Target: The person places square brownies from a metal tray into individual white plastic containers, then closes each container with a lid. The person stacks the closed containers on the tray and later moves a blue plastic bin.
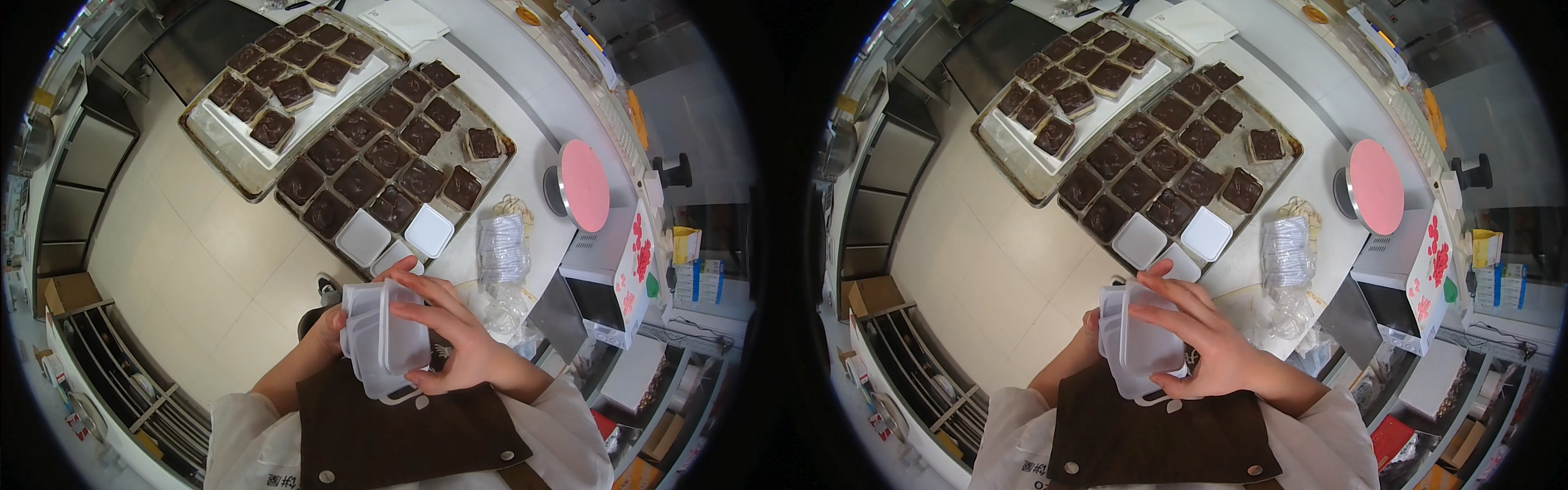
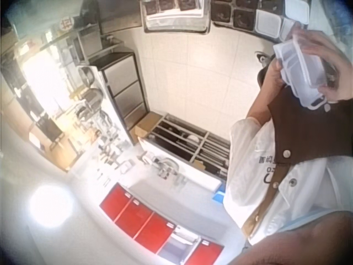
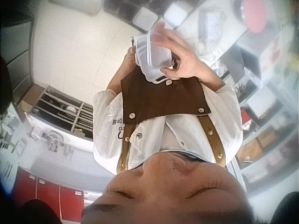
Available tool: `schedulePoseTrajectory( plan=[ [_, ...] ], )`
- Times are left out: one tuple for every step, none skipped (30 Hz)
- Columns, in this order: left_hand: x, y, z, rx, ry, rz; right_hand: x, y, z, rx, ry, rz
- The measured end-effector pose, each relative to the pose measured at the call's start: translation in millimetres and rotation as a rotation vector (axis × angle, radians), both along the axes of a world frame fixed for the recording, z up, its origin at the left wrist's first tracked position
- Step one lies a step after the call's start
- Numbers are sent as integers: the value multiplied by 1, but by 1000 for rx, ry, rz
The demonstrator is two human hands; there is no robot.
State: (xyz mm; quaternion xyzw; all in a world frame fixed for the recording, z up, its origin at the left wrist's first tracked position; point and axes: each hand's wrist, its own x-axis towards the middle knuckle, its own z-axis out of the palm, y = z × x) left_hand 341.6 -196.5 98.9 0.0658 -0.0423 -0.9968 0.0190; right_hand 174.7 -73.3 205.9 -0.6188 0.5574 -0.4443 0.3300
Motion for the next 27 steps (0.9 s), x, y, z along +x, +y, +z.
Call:
schedulePoseTrajectory(
  plan=[
    [1,1,-1,-1,3,6,-1,0,2,22,-32,27],
    [2,1,-2,-4,-6,1,-1,0,3,43,-62,55],
    [3,2,-3,-7,-14,-4,-2,0,3,54,-29,65],
    [4,3,-3,-1,-5,-17,-1,-1,3,65,5,75],
    [3,2,-5,-22,17,-18,0,-1,4,58,24,67],
    [1,2,-7,-33,56,-27,1,-1,3,59,113,82],
    [0,2,-8,-40,91,-38,6,-2,2,42,185,79],
    [0,3,-9,-72,80,-20,10,-3,1,28,260,84],
    [0,6,-9,-100,67,-2,12,-2,0,3,289,58],
    [-1,7,-10,-132,62,10,15,-2,-1,-20,318,39],
    [-1,7,-10,-124,73,21,17,-1,-3,-41,347,20],
    [-1,8,-11,-121,93,27,18,0,-4,-49,371,19],
    [0,8,-11,-109,112,28,19,0,-6,-57,395,18],
    [1,8,-12,-99,97,42,20,0,-9,-60,424,19],
    [1,6,-12,-81,81,50,19,2,-10,-70,398,24],
    [2,5,-13,-57,76,55,19,3,-12,-75,378,30],
    [2,4,-14,-64,80,57,19,3,-14,-80,359,36],
    [3,3,-15,-63,92,56,19,4,-15,-89,297,28],
    [3,2,-15,-57,126,54,19,4,-17,-99,234,21],
    [3,1,-15,-63,112,65,20,4,-17,-119,162,12],
    [2,0,-15,-62,122,73,20,5,-17,-145,154,-14],
    [2,-1,-15,-62,133,81,21,5,-17,-183,139,-42],
    [2,-2,-14,-59,131,78,22,6,-16,-206,122,-71],
    [2,-2,-14,-56,129,75,22,6,-16,-230,159,-74],
    [2,-2,-13,-42,133,65,22,6,-14,-239,194,-80],
    [2,-2,-12,-36,125,62,22,6,-13,-266,220,-90],
    [1,-1,-12,-19,123,52,22,5,-12,-300,248,-92]
  ],
)
